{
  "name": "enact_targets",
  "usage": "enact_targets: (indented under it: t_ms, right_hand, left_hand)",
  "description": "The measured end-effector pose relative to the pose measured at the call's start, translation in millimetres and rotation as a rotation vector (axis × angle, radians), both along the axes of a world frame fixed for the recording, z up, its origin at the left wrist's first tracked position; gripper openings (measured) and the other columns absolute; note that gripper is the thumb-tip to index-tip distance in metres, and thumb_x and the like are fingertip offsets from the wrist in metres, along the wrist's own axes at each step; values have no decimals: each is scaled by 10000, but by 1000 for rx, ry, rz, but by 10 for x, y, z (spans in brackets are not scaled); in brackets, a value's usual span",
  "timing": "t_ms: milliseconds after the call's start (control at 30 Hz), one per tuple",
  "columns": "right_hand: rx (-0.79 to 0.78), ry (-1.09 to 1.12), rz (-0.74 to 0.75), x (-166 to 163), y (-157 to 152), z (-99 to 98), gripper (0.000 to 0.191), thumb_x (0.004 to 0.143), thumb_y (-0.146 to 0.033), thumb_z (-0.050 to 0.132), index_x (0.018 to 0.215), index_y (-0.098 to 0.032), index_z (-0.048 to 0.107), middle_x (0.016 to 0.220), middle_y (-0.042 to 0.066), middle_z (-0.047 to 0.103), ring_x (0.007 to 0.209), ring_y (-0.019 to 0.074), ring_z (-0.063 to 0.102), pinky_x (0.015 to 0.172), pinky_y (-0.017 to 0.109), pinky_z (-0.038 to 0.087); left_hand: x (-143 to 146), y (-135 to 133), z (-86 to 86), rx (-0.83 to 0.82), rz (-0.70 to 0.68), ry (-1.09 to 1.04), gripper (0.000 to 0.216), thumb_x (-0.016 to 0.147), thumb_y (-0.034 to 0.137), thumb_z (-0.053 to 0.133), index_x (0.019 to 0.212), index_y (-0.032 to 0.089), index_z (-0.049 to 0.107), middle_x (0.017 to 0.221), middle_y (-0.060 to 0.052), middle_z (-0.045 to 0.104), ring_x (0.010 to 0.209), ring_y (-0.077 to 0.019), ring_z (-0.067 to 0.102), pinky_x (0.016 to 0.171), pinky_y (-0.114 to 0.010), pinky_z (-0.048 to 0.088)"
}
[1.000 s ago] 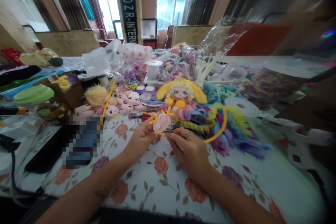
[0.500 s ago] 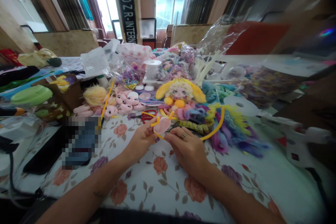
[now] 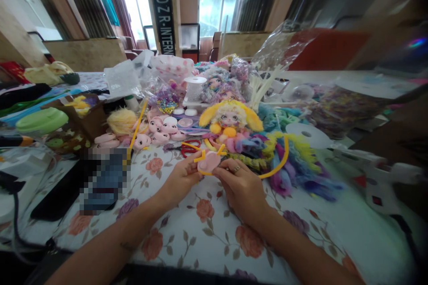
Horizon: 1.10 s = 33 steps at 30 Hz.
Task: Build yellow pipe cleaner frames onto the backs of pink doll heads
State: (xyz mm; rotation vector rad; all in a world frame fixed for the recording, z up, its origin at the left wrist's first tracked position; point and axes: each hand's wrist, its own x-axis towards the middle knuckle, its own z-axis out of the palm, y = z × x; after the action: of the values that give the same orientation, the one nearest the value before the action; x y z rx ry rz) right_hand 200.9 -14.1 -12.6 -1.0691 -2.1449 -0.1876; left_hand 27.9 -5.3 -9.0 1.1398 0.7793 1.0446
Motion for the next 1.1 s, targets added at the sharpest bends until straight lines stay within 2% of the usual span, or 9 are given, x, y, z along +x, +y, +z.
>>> enact_targets:
  t_ms: [267, 567, 633, 700, 767, 833, 933, 1000, 1100]
  right_hand:
    - [72, 14, 57, -1, -15, -6, 203, 833, -77, 511, 857, -190, 678, 783, 42, 635, 699, 155, 536, 614, 253, 445]
    - [188, 57, 51, -9, -15, 79, 94, 824, -143, 581, 884, -190, 636, 839, 70, 663, 767, 186, 585, 673, 301, 502]
    - [277, 88, 101, 3, -57, 102, 125, 796, -120, 611, 900, -189, 620, 837, 75, 664, 789, 197, 588, 718, 333, 508]
    - [303, 96, 232, 4, -102, 98, 149, 782, -84, 617, 897, -178, 608, 783, 65, 661, 742, 177, 593, 701, 315, 511]
    - [168, 78, 347, -8, -122, 66, 110, 799, -85, 590, 869, -168, 611, 723, 51, 653, 666, 155, 594, 640, 285, 505]
    - [-106, 128, 312, -28, -98, 22, 67, 831, -148, 565, 849, -171, 625, 704, 45, 650, 641, 158, 604, 607, 285, 501]
    - [-623, 435, 133, -49, -11, -19, 142, 842, -311, 562, 842, -184, 626, 645, 19, 619, 550, 153, 588, 515, 280, 503]
    - [-879, 703, 111, -54, 37, -16, 200, 816, -384, 583, 864, -190, 600, 599, -10, 580, 474, 134, 547, 436, 259, 489]
    - [-984, 931, 167, -68, 47, 19, 252, 773, -419, 630, 865, -190, 580, 604, -14, 568, 502, 131, 549, 431, 243, 498]
  left_hand:
    - [-36, 23, 4, -119, 32, -176, 681, 659, 40, 635, 1301, 210, 483, 874, -39, 658, 637, -80, 478, 583, -211, 321]
    - [-46, 25, 28, -257, 62, -266, 708, 611, -17, 634, 1268, 204, 490, 748, -6, 610, 636, -92, 538, 586, -200, 379]
    - [-51, 34, 52, -277, 99, -288, 705, 612, -31, 616, 1264, 203, 488, 712, 6, 589, 611, -87, 535, 582, -197, 394]
    - [-53, 44, 87, -284, 153, -320, 697, 613, -43, 597, 1255, 206, 492, 690, 17, 572, 596, -82, 533, 589, -194, 415]
    - [-51, 55, 121, -285, 207, -348, 696, 612, -56, 582, 1249, 212, 496, 703, 17, 574, 607, -80, 545, 606, -191, 437]
    - [-45, 61, 141, -281, 237, -363, 702, 608, -62, 579, 1247, 216, 495, 737, 8, 589, 636, -85, 564, 616, -187, 451]
    - [-34, 54, 136, -252, 211, -367, 703, 613, -49, 598, 1253, 221, 491, 774, -3, 606, 647, -84, 567, 606, -182, 449]
    - [-28, 42, 116, -223, 165, -363, 700, 621, -33, 615, 1259, 226, 488, 763, 2, 603, 624, -76, 549, 588, -180, 433]
    - [-23, 26, 86, -186, 122, -353, 695, 633, -15, 631, 1265, 233, 486, 750, 8, 594, 610, -70, 528, 563, -179, 399]
